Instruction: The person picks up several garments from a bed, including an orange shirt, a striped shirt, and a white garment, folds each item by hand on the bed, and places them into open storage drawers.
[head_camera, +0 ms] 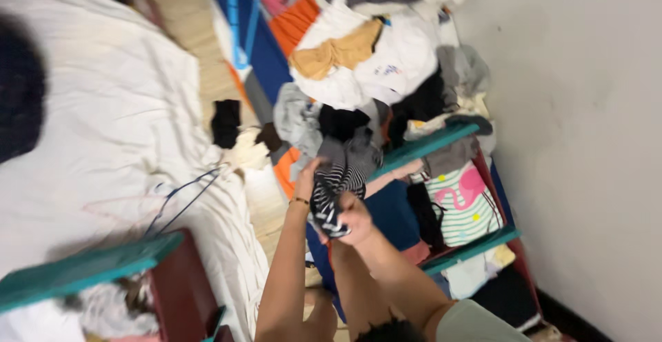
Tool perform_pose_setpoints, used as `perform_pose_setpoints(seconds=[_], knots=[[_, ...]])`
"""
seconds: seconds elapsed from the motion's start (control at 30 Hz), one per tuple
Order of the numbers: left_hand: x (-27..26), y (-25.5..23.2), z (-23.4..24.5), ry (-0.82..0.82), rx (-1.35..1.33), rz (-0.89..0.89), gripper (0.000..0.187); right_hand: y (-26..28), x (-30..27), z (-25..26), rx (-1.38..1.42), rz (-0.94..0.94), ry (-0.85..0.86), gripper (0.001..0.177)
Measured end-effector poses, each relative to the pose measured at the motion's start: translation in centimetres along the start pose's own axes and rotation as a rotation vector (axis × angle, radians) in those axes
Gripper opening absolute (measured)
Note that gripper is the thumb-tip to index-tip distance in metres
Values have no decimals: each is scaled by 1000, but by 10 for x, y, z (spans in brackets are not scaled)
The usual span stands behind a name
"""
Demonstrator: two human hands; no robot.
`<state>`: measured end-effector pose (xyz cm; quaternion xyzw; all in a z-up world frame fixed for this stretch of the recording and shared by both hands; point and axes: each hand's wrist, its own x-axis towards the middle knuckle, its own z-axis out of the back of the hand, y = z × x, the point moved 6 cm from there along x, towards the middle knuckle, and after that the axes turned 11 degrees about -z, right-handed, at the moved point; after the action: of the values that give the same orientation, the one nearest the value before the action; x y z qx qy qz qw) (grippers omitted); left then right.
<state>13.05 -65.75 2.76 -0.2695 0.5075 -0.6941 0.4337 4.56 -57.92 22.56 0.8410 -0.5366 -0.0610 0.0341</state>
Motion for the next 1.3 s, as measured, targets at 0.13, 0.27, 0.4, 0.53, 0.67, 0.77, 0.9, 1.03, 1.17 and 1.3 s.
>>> perform_pose_setpoints(seconds=[0.13,0.27,0.4,0.53,0.67,0.77,0.9,1.03,1.17,1.3], knots=[[-104,-50,77,45,-91,111,55,-24,-1,-40,17,-63,-206,4],[-225,-81,141,-112,-542,277,33,-76,-6,-56,-80,-198,-408,35],[-348,-80,201,-462,-309,289,19,-127,-17,-101,-178,-248,-288,27],[-460,-65,252,-881,98,405,15,-212,-29,-147,-304,-462,-199,12],[-547,-61,277,-1237,-28,383,20,-287,-38,-173,-980,-537,-116,27],[-586,-65,272,-1382,-702,191,23,-323,-43,-216,-1959,-230,23,30],[-586,-130,266,-1184,-1324,-217,16,-389,-69,-286,-2546,345,179,61],[-609,-210,269,-1118,-1124,38,21,-454,-65,-262,-1900,125,664,74],[-628,-258,283,-1069,-813,-51,28,-518,-48,-150,-1653,-553,585,51],[-674,-243,272,-1171,-374,-50,70,-542,-34,-94,-1979,-778,591,40]])
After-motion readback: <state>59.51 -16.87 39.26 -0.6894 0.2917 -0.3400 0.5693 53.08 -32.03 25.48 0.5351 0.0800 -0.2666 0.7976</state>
